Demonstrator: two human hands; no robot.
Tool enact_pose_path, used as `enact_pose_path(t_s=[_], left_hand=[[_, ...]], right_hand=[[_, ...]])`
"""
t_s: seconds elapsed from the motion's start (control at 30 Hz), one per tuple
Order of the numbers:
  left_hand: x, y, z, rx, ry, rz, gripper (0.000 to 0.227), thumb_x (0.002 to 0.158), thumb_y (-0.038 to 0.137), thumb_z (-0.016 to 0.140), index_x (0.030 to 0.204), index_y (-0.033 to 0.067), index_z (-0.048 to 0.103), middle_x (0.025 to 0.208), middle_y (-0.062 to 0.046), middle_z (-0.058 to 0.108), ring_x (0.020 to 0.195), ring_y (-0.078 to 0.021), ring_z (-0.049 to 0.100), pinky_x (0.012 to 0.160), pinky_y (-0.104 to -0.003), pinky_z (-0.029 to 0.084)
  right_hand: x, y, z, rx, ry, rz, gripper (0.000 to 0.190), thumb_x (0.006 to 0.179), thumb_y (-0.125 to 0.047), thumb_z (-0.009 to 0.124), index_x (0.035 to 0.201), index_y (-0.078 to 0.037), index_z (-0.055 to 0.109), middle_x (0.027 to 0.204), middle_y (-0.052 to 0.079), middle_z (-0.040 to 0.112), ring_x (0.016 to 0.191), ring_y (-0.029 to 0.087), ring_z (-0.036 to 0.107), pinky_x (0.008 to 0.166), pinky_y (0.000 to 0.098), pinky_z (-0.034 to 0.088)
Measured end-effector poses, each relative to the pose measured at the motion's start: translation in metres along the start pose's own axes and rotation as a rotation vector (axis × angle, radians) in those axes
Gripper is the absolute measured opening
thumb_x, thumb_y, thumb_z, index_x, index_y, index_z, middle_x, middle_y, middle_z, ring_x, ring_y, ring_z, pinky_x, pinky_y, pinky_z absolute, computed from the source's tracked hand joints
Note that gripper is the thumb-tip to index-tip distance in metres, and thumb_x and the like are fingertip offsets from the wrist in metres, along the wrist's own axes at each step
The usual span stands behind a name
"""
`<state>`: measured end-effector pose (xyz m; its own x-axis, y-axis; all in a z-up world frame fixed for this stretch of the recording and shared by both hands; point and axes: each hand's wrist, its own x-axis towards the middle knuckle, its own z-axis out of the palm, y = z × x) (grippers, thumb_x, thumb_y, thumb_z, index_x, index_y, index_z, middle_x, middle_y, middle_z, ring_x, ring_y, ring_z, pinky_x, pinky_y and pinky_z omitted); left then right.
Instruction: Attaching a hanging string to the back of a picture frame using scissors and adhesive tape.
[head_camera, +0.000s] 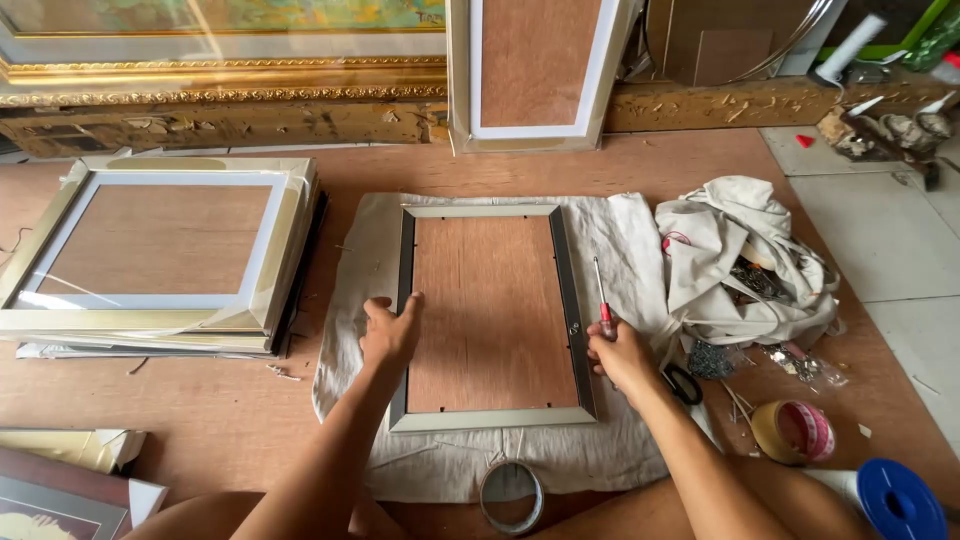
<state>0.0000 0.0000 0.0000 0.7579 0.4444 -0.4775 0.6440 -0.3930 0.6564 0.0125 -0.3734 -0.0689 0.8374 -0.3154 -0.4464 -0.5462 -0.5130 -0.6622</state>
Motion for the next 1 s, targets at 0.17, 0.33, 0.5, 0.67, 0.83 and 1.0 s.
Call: enact_pose_path(t_s=[0.17,0.33,0.5,0.67,0.83,1.0], left_hand=[[-0.009,-0.013,0.012,0.081,0.007,0.188,0.075,0.101,0.068,0.061,0.151,0.0188,0.034,0.165,-0.028,0.044,0.155,-0.0513,0.044,0.129,-0.059,0.032],[-0.057,0.008,0.002,0.178,0.015,0.374,0.072,0.101,0.049,0.068,0.156,0.0169,0.034,0.173,-0.024,0.027,0.162,-0.0531,0.026,0.129,-0.068,0.032],[-0.124,0.012,-0.001,0.367,0.037,0.643,0.07,0.103,0.04,0.076,0.157,0.0174,0.038,0.169,-0.021,0.029,0.16,-0.0538,0.023,0.129,-0.071,0.03],[-0.193,0.009,-0.008,0.47,-0.112,0.922,0.065,0.102,0.039,0.077,0.156,0.0167,0.046,0.168,-0.024,0.038,0.158,-0.0561,0.029,0.126,-0.076,0.03],[-0.248,0.009,0.014,0.502,-0.431,1.06,0.063,0.099,0.035,0.075,0.157,0.0228,0.053,0.16,-0.015,0.057,0.148,-0.0503,0.051,0.115,-0.071,0.047],[-0.302,0.029,0.082,0.137,-0.851,1.137,0.053,0.098,0.024,0.073,0.148,0.0093,0.06,0.146,-0.011,0.073,0.127,-0.0283,0.074,0.103,-0.04,0.061]], right_hand=[[-0.036,-0.002,-0.018,-0.205,0.055,-0.086,0.051,0.094,-0.047,0.075,0.134,-0.015,0.075,0.11,0.014,0.084,0.099,0.03,0.08,0.084,0.0434,0.063],[-0.091,-0.017,-0.036,-0.49,0.044,-0.121,0.07,0.099,-0.055,0.07,0.154,-0.013,0.063,0.145,0.02,0.078,0.141,0.039,0.071,0.117,0.0545,0.057],[-0.103,-0.001,-0.052,-0.5,0.113,-0.228,0.065,0.098,-0.055,0.075,0.15,-0.018,0.068,0.141,0.016,0.075,0.137,0.038,0.072,0.111,0.0524,0.061],[-0.213,-0.029,-0.118,-0.324,0.147,-0.38,0.051,0.099,-0.044,0.075,0.138,-0.01,0.079,0.125,0.021,0.082,0.132,0.042,0.073,0.112,0.0559,0.058],[-0.268,0.016,-0.191,-0.108,0.369,-0.507,0.042,0.1,-0.04,0.078,0.132,-0.013,0.083,0.114,0.02,0.084,0.126,0.04,0.075,0.106,0.0535,0.059],[-0.292,0.103,-0.257,0.271,0.714,-0.362,0.019,0.108,-0.011,0.072,0.125,-0.003,0.078,0.106,0.008,0.08,0.089,0.016,0.07,0.082,0.0295,0.055]])
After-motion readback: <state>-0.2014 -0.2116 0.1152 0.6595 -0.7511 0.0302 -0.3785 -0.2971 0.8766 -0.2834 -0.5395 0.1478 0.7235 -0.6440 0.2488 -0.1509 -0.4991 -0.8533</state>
